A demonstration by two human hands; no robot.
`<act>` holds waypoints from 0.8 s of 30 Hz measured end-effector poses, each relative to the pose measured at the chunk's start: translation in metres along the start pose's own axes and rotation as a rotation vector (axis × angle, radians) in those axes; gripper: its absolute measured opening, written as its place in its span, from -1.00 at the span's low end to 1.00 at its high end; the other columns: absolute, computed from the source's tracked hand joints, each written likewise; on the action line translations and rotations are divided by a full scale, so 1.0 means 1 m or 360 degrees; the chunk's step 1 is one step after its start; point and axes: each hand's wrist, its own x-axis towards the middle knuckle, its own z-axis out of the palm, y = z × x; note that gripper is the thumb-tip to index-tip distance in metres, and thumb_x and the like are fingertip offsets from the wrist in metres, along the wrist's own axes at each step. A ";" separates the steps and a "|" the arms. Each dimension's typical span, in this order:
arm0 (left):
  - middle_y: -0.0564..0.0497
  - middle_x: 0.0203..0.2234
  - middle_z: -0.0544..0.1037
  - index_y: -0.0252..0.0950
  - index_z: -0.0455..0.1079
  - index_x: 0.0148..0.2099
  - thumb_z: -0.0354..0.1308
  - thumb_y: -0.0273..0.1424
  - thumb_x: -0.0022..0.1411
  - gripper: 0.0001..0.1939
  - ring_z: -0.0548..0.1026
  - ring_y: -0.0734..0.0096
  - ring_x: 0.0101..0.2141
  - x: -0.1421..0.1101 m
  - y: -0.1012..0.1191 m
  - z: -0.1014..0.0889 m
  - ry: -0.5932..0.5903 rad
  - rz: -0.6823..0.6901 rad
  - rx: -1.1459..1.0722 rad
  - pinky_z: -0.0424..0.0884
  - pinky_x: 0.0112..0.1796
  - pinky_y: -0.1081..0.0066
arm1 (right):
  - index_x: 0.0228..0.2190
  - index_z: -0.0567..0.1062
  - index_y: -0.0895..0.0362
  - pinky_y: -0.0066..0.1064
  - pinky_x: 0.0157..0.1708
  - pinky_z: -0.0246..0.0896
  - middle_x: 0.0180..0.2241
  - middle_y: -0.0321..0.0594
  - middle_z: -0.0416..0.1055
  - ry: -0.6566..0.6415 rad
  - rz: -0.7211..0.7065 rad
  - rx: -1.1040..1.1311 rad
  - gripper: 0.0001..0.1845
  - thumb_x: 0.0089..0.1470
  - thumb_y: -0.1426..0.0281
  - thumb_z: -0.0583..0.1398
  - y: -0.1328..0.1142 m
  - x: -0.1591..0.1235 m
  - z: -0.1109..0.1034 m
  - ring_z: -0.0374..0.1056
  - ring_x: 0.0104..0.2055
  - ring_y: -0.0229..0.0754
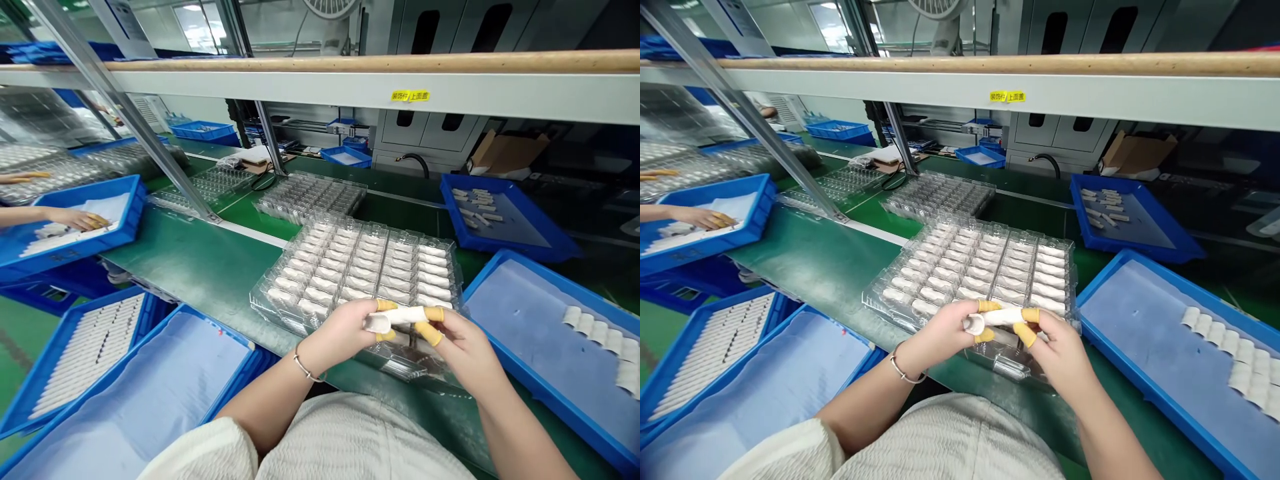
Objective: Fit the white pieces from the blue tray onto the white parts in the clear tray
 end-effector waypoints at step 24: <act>-0.08 -0.18 0.47 -0.27 0.41 -0.09 0.27 -0.40 0.23 -0.80 0.47 0.31 -0.12 0.001 -0.018 0.013 0.0469 0.0513 0.0104 0.44 -0.08 0.33 | -0.06 0.51 0.03 -0.23 -0.15 0.40 -0.13 -0.14 0.50 0.0126 0.0186 0.0088 -0.62 0.12 0.14 0.23 0.012 -0.009 0.003 0.45 -0.16 -0.05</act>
